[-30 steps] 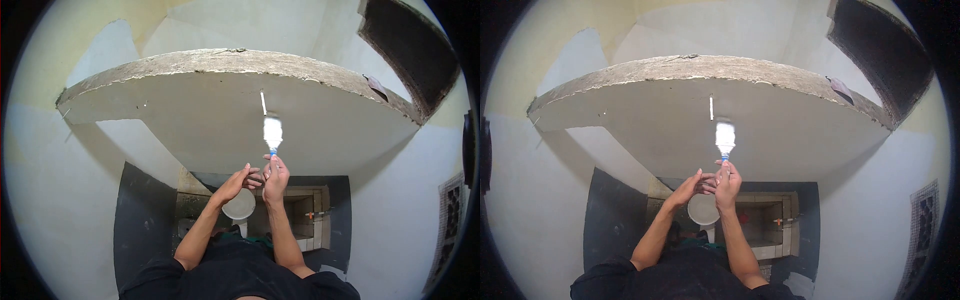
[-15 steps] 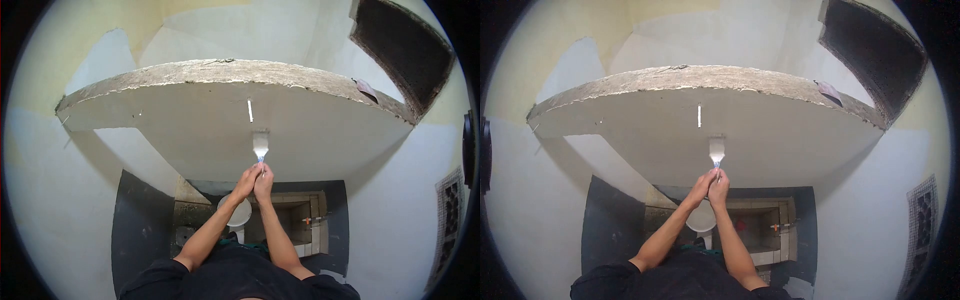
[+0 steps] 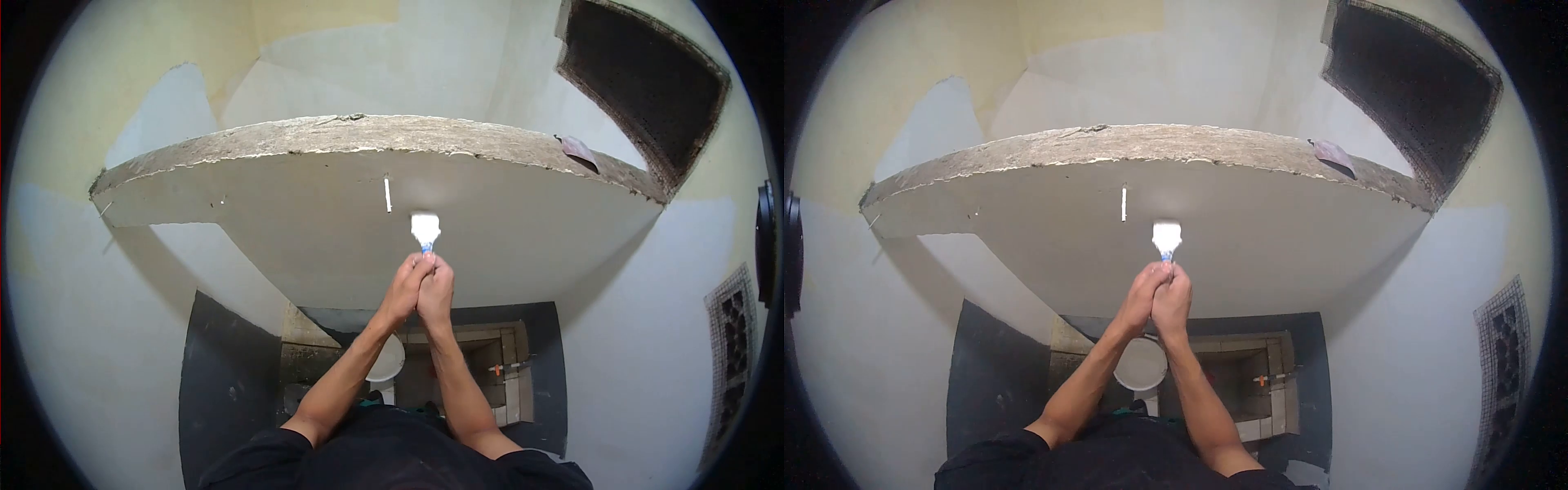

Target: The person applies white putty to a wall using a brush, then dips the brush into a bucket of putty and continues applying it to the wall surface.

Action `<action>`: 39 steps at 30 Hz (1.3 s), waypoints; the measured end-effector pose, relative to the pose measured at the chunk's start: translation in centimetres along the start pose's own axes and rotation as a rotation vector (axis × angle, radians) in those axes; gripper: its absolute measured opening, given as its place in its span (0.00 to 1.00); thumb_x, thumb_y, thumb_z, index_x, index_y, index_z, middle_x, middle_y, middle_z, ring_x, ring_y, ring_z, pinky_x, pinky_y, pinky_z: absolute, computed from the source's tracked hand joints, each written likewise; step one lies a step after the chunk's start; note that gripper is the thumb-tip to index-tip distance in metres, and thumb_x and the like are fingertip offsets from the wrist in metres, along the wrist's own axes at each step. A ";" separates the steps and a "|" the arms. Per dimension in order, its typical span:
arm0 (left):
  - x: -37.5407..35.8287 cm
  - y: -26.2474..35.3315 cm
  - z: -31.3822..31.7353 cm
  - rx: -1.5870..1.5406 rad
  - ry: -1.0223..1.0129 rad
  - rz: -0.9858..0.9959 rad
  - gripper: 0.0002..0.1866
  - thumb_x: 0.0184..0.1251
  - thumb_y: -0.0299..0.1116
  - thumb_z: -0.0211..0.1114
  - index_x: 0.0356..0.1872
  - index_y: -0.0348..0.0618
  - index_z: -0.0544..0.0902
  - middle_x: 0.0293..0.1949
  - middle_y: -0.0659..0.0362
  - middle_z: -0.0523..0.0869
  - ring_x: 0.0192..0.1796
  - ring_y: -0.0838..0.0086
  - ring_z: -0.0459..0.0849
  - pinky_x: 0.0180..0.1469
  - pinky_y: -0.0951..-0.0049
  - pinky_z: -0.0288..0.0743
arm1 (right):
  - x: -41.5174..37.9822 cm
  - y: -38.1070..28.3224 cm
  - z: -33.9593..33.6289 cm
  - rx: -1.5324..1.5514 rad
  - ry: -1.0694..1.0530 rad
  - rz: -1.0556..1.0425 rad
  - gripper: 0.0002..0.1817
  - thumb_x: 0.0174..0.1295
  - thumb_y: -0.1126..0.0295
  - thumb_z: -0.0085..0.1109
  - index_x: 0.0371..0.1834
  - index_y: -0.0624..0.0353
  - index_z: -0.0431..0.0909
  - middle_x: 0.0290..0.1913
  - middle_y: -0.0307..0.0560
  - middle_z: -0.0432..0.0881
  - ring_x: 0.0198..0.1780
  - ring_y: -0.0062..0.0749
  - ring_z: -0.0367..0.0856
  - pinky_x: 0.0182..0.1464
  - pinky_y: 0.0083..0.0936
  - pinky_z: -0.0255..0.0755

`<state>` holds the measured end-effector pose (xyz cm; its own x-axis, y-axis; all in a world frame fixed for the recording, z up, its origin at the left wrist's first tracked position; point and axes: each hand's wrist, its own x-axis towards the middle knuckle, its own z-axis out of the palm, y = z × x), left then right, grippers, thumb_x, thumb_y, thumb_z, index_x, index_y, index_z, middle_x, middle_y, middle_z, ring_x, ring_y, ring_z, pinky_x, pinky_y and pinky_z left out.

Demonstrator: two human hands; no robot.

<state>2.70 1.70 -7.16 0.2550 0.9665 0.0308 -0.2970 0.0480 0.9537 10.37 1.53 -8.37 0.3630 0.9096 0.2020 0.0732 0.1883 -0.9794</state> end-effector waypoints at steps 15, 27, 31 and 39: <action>-1.5 4.7 4.4 0.103 -0.058 0.139 0.16 0.80 0.42 0.52 0.52 0.38 0.73 0.42 0.64 0.75 0.46 0.83 0.72 0.52 0.79 0.69 | -0.4 -7.1 -3.5 0.188 -0.076 -0.126 0.15 0.78 0.67 0.48 0.38 0.69 0.77 0.30 0.37 0.77 0.35 0.16 0.71 0.37 0.22 0.70; 1.9 2.8 3.7 0.106 0.018 0.182 0.17 0.80 0.43 0.50 0.52 0.38 0.74 0.42 0.65 0.75 0.46 0.82 0.72 0.53 0.79 0.68 | 3.0 -3.4 -1.7 0.220 -0.038 -0.127 0.17 0.78 0.65 0.49 0.35 0.68 0.76 0.26 0.38 0.74 0.32 0.19 0.67 0.33 0.25 0.67; 1.7 -0.4 2.3 0.151 0.047 0.133 0.20 0.80 0.44 0.51 0.53 0.34 0.75 0.43 0.60 0.79 0.48 0.79 0.75 0.55 0.76 0.70 | 2.0 -0.2 -1.9 0.099 -0.036 -0.045 0.17 0.77 0.65 0.50 0.34 0.69 0.76 0.24 0.45 0.74 0.31 0.23 0.67 0.33 0.31 0.67; -0.4 2.7 3.3 0.125 0.029 0.231 0.17 0.80 0.43 0.50 0.48 0.37 0.75 0.40 0.62 0.76 0.45 0.81 0.72 0.51 0.77 0.69 | 0.6 -4.3 -2.1 0.153 -0.058 -0.214 0.15 0.78 0.66 0.50 0.36 0.67 0.76 0.28 0.38 0.76 0.33 0.18 0.69 0.35 0.23 0.68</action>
<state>4.78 0.63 -3.58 0.1663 0.9550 0.2455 -0.2282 -0.2049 0.9518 12.24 0.51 -4.05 0.3000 0.8619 0.4089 0.0002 0.4285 -0.9035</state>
